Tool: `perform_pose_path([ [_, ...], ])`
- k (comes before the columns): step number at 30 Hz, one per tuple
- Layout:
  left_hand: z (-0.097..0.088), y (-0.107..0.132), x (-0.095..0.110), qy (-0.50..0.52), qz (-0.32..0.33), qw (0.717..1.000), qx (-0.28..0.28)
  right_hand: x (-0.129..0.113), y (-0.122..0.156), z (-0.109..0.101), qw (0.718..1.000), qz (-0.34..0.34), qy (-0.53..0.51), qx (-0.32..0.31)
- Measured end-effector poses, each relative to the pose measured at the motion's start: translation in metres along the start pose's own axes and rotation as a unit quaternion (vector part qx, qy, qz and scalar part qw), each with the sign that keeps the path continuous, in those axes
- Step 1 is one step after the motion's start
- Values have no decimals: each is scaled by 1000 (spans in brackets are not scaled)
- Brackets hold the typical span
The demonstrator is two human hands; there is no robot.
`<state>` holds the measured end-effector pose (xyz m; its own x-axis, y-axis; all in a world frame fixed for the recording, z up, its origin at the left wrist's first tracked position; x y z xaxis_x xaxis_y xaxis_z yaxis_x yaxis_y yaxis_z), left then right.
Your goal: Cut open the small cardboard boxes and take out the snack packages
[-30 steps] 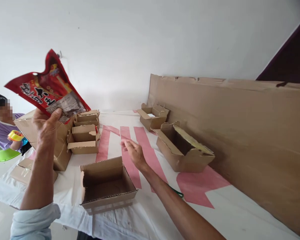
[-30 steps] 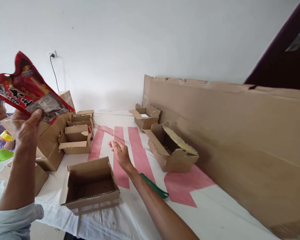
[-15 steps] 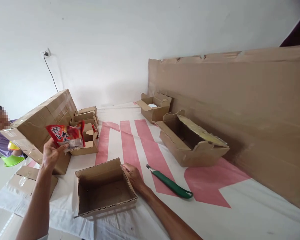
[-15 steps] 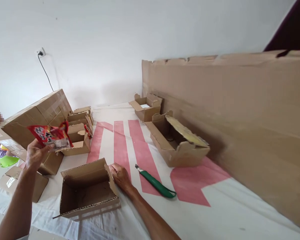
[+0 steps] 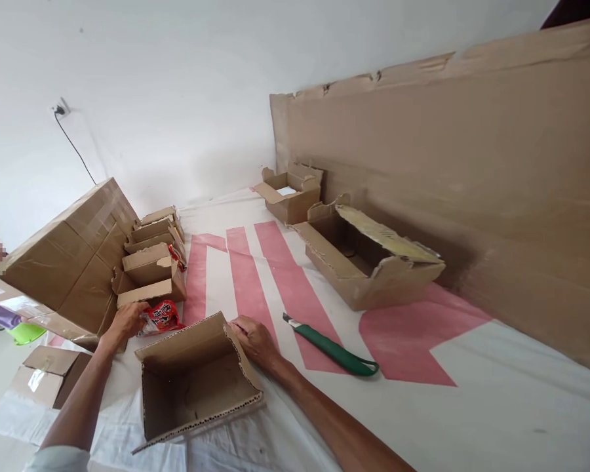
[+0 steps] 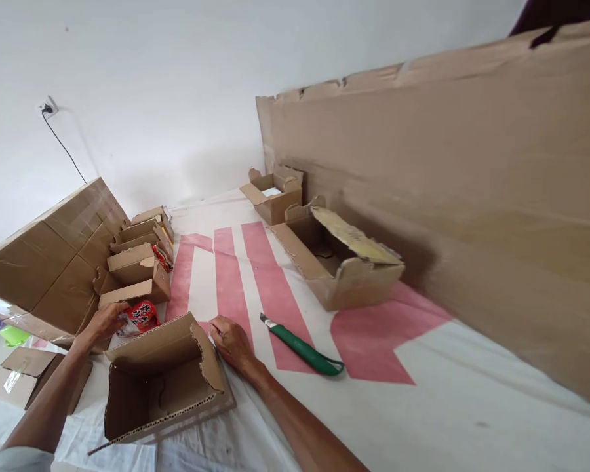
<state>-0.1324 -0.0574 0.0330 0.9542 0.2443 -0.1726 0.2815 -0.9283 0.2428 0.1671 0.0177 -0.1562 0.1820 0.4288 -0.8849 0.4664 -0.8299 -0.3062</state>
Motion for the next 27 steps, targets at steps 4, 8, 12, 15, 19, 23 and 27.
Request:
perform_pose_path([
  [4,1,-21,3,-41,-13,999,16,-2,-1,0,1000,-2,15,4],
  [8,-4,-30,2,-85,-48,993,71,-3,-4,0,1000,-4,29,8],
  [12,-5,-21,4,-113,-93,979,141,-3,-6,1,999,-3,40,6],
  [15,-1,-10,4,-124,-118,966,192,-3,-6,2,999,-3,45,3],
  [19,19,0,3,-63,-125,964,227,-4,-7,2,999,-4,48,1],
  [23,52,-4,0,34,-151,975,158,-4,-8,2,999,-5,50,3],
  [27,68,-15,1,56,-169,976,124,-4,-6,2,999,-5,54,3],
])
Point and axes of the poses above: each hand's wrist, its own y-axis away from the middle knuckle, its own z-axis out of the palm, x = y × z, the point moved 6 cm from there along -y, towards the middle knuckle, and after that the axes turned 4 degrees about -x, right-handed, at the moved point
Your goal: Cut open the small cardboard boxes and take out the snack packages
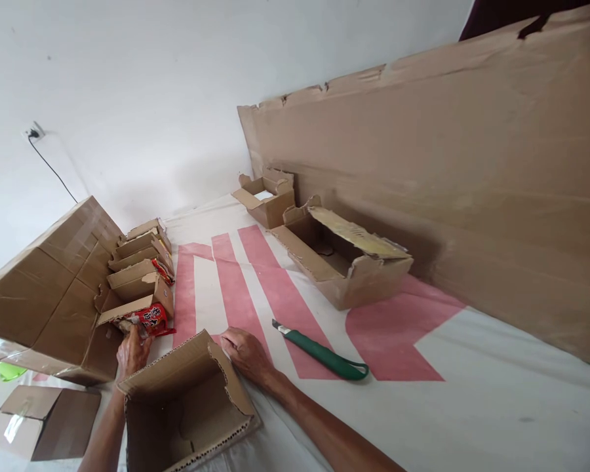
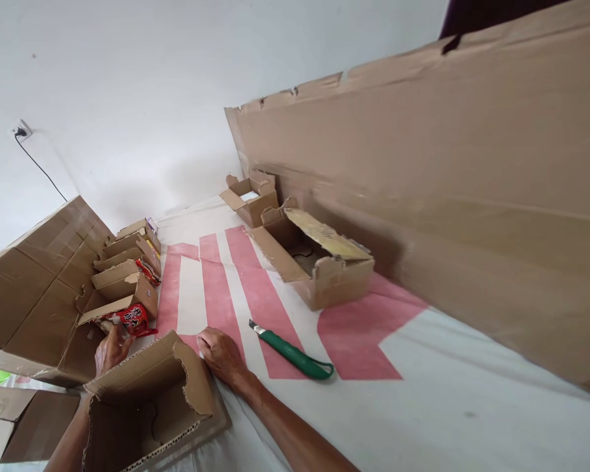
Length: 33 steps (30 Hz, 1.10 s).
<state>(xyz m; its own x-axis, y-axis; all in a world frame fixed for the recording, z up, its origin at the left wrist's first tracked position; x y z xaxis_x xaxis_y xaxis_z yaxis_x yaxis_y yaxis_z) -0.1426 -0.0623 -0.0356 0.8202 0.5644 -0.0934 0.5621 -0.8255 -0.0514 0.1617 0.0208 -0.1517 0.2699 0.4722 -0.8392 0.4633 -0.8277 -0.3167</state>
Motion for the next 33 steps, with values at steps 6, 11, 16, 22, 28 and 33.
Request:
perform_pose_path([
  [6,8,-17,10,10,12,1000,2,3,3,1,1000,-1,5,2],
  [11,13,-38,19,9,22,1000,7,7,5,3,1000,6,10,7],
  [16,11,-69,30,14,25,1000,6,10,6,2,1000,10,17,1],
  [22,9,-109,44,26,30,999,4,6,8,-4,1000,11,2,4],
  [28,11,-141,53,37,31,999,5,4,9,-6,1000,7,-12,1],
  [33,12,-158,55,41,30,999,-1,8,10,-5,1000,13,-17,-6],
])
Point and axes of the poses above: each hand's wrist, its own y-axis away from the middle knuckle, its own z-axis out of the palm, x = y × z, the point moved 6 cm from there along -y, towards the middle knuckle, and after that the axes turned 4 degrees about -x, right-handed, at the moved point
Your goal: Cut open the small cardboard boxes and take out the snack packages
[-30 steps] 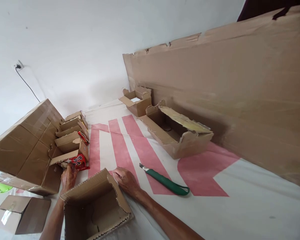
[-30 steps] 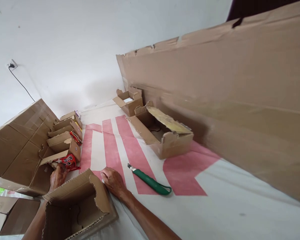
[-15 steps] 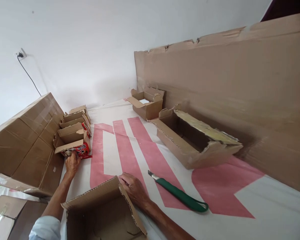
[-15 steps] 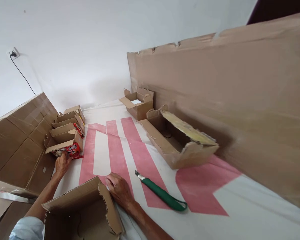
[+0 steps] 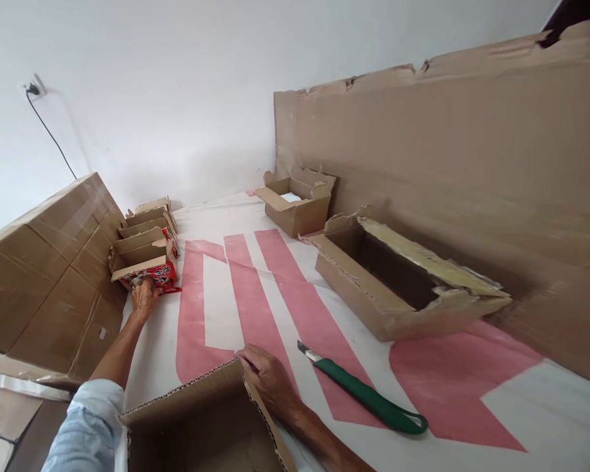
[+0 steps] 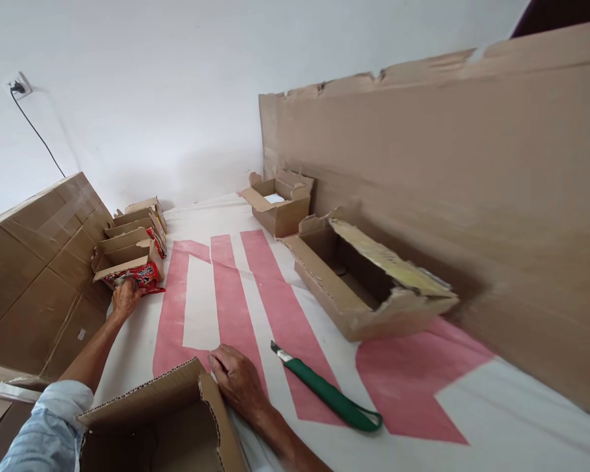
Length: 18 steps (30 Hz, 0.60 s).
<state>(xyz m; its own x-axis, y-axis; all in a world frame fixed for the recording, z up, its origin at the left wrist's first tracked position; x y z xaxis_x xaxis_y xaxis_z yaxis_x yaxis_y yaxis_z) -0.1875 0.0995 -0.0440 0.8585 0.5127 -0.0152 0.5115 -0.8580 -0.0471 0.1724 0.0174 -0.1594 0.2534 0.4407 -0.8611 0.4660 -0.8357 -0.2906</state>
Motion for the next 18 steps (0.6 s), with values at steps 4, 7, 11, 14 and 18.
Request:
perform_pose_path([
  [4,-2,-5,-2,-1,-4,1000,-10,0,0,0,1000,-6,3,7],
  [7,-6,-3,-3,-2,-8,1000,-20,0,0,0,1000,-8,5,11],
  [11,-13,5,-4,0,-3,1000,-28,-1,-1,1,1000,-5,1,7],
  [14,-18,17,-6,6,3,999,-33,-4,0,0,1000,-2,-2,3],
  [18,-26,36,-8,22,7,999,-37,-9,0,-2,1000,-6,-9,2],
])
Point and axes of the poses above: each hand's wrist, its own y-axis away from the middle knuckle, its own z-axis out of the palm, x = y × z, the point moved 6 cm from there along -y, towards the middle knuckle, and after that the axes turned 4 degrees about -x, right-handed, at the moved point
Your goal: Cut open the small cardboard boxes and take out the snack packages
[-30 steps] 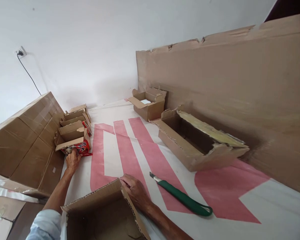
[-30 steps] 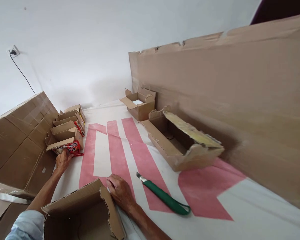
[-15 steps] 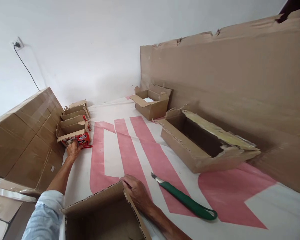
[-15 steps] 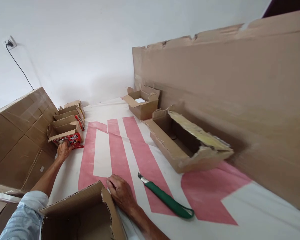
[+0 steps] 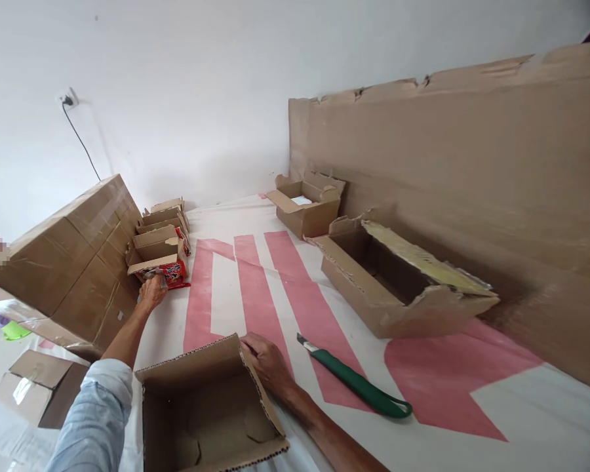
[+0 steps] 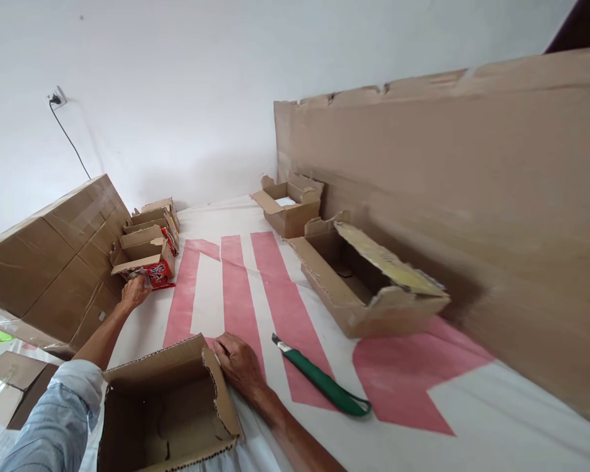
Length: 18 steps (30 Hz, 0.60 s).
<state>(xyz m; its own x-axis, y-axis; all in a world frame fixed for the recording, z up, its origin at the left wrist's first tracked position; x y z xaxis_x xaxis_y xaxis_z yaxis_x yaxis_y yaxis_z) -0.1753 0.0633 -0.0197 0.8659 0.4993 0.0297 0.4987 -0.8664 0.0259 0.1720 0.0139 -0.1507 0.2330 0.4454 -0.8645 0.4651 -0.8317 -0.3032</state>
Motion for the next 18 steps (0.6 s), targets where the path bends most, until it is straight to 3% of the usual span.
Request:
perform_pose_path([
  [5,-14,31,4,52,28,998,0,-2,-1,-1,1000,-2,-9,-3],
  [9,-33,75,7,135,94,986,3,-2,0,-1,1000,5,-14,-13],
  [14,-71,174,-4,242,151,957,42,-5,3,-3,1000,21,-16,-17],
  [18,-111,266,9,296,239,921,87,-8,6,-5,999,29,-21,-18],
])
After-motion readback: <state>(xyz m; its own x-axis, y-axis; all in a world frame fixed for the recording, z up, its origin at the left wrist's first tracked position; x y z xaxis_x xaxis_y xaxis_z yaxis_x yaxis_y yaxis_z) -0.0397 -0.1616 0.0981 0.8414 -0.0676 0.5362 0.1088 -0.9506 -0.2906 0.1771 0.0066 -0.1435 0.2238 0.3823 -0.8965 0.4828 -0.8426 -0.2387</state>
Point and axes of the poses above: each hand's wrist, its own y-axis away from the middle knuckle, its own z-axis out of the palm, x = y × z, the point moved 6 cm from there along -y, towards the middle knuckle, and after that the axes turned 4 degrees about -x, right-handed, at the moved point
